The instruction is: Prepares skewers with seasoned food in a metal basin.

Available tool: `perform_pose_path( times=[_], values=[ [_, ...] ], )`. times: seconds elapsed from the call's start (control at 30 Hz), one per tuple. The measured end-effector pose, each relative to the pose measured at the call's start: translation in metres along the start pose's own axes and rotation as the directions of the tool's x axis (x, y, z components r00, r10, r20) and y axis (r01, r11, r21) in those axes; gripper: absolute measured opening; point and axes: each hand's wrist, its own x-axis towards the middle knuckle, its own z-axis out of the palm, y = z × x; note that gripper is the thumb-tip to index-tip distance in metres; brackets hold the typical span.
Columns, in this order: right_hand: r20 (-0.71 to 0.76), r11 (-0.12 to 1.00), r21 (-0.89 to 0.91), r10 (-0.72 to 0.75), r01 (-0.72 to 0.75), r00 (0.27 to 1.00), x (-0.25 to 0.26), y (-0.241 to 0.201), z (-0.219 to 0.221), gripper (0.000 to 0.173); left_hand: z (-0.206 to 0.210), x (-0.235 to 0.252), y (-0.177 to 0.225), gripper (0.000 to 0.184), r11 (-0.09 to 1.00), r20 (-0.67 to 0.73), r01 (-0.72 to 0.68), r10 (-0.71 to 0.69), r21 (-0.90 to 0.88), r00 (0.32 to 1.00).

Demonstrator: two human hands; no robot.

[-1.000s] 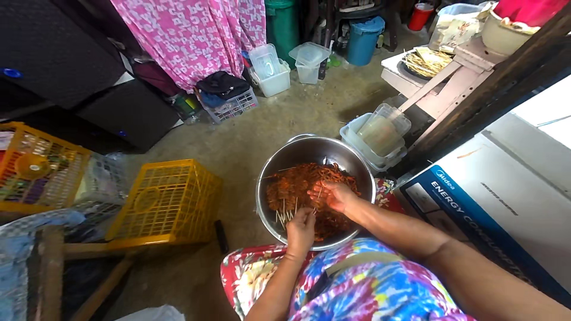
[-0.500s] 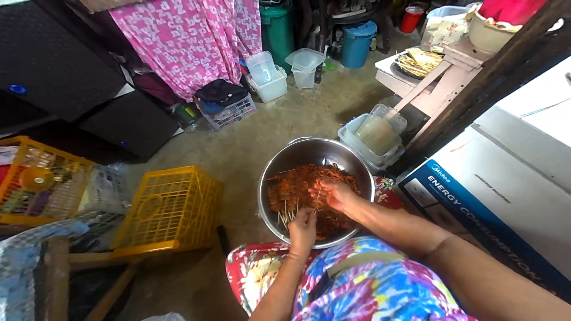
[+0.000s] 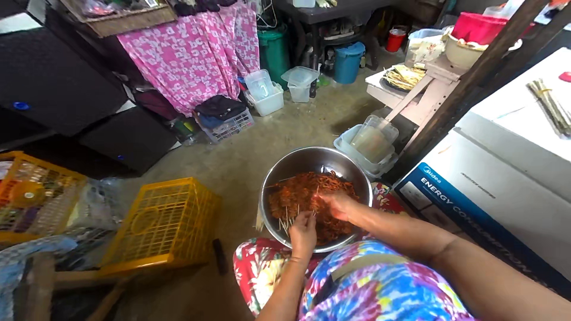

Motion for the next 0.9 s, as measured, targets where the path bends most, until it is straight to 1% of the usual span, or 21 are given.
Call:
perform_pose_path(
  times=[0.03, 0.1, 0.17, 0.2, 0.23, 0.3, 0.33, 0.37, 0.4, 0.5, 0.57, 0.6, 0.63, 0.67, 0.7, 0.73, 0.8, 0.87, 0.9],
  values=[
    [-0.033, 0.996, -0.08, -0.035, 0.033, 0.999, 0.006, -0.002, -0.005, 0.027, -0.001, 0.0, 0.0, 0.016, 1.0, -0.015, 0.006, -0.006, 0.008, 1.0],
    [-0.088, 0.957, -0.277, -0.116, 0.087, 0.989, 0.023, -0.007, -0.019, 0.03, -0.002, -0.001, -0.001, 0.018, 1.0, -0.044, 0.009, -0.008, 0.019, 0.999],
    [-0.067, 0.855, -0.497, -0.207, 0.147, 0.976, 0.038, -0.008, -0.031, 0.027, -0.003, -0.004, -0.002, 0.019, 1.0, -0.08, 0.014, -0.012, 0.021, 0.997],
    [-0.019, 0.774, -0.608, -0.241, 0.18, 0.97, 0.046, -0.009, -0.034, 0.026, -0.002, -0.004, -0.002, 0.019, 1.0, -0.097, 0.012, -0.01, 0.022, 0.995],
    [0.042, 0.665, -0.718, -0.254, 0.206, 0.966, 0.053, -0.011, -0.036, 0.026, -0.002, -0.003, -0.003, 0.019, 1.0, -0.108, 0.013, -0.012, 0.016, 0.994],
    [0.179, 0.403, -0.881, -0.2, 0.247, 0.963, 0.067, -0.016, -0.033, 0.028, -0.001, -0.001, -0.004, 0.019, 1.0, -0.122, 0.025, -0.024, 0.006, 0.992],
    [0.232, 0.269, -0.926, -0.14, 0.263, 0.962, 0.073, -0.018, -0.029, 0.029, -0.001, 0.0, -0.004, 0.019, 0.999, -0.123, 0.032, -0.031, 0.004, 0.992],
    [0.263, 0.163, -0.948, -0.084, 0.274, 0.961, 0.078, -0.015, -0.024, 0.029, -0.002, 0.0, -0.004, 0.019, 0.999, -0.123, 0.041, -0.04, 0.005, 0.992],
    [0.281, 0.086, -0.955, -0.039, 0.284, 0.959, 0.083, -0.011, -0.02, 0.029, -0.003, 0.0, -0.005, 0.019, 0.999, -0.121, 0.052, -0.051, 0.007, 0.991],
    [0.292, -0.09, -0.951, 0.051, 0.295, 0.955, 0.088, 0.0, -0.011, 0.033, -0.006, 0.003, -0.006, 0.019, 0.997, -0.103, 0.076, -0.072, 0.029, 0.992],
    [0.308, -0.14, -0.939, 0.06, 0.313, 0.95, 0.087, 0.003, -0.013, 0.031, -0.009, 0.006, -0.006, 0.019, 0.992, -0.062, 0.11, -0.106, 0.055, 0.992],
    [0.326, -0.14, -0.933, 0.061, 0.332, 0.943, 0.086, 0.003, -0.016, 0.028, -0.01, 0.007, -0.005, 0.019, 0.989, -0.038, 0.134, -0.132, 0.069, 0.991],
    [0.354, -0.115, -0.926, 0.058, 0.359, 0.933, 0.086, 0.003, -0.021, 0.027, -0.011, 0.009, -0.003, 0.018, 0.983, -0.013, 0.163, -0.162, 0.079, 0.987],
    [0.381, -0.061, -0.921, 0.049, 0.384, 0.923, 0.086, 0.001, -0.026, 0.026, -0.011, 0.011, -0.001, 0.018, 0.979, 0.008, 0.186, -0.187, 0.085, 0.982],
    [0.4, 0.024, -0.916, 0.035, 0.4, 0.916, 0.083, -0.004, -0.03, 0.026, -0.011, 0.014, 0.0, 0.017, 0.976, 0.022, 0.201, -0.204, 0.087, 0.979],
    [0.411, 0.136, -0.904, 0.006, 0.406, 0.912, 0.077, -0.01, -0.033, 0.027, -0.011, 0.016, 0.002, 0.017, 0.973, 0.03, 0.215, -0.218, 0.083, 0.975],
    [0.401, 0.397, -0.821, -0.109, 0.41, 0.91, 0.065, -0.019, -0.04, 0.025, -0.009, 0.018, 0.005, 0.017, 0.973, 0.008, 0.226, -0.226, 0.044, 0.974],
    [0.358, 0.671, -0.604, -0.255, 0.431, 0.898, 0.059, -0.023, -0.049, 0.019, -0.003, 0.019, 0.008, 0.017, 0.978, -0.043, 0.208, -0.209, -0.023, 0.977],
    [0.328, 0.767, -0.476, -0.3, 0.431, 0.896, 0.055, -0.025, -0.052, 0.016, 0.001, 0.019, 0.009, 0.016, 0.981, -0.073, 0.183, -0.187, -0.059, 0.98]
  ],
)
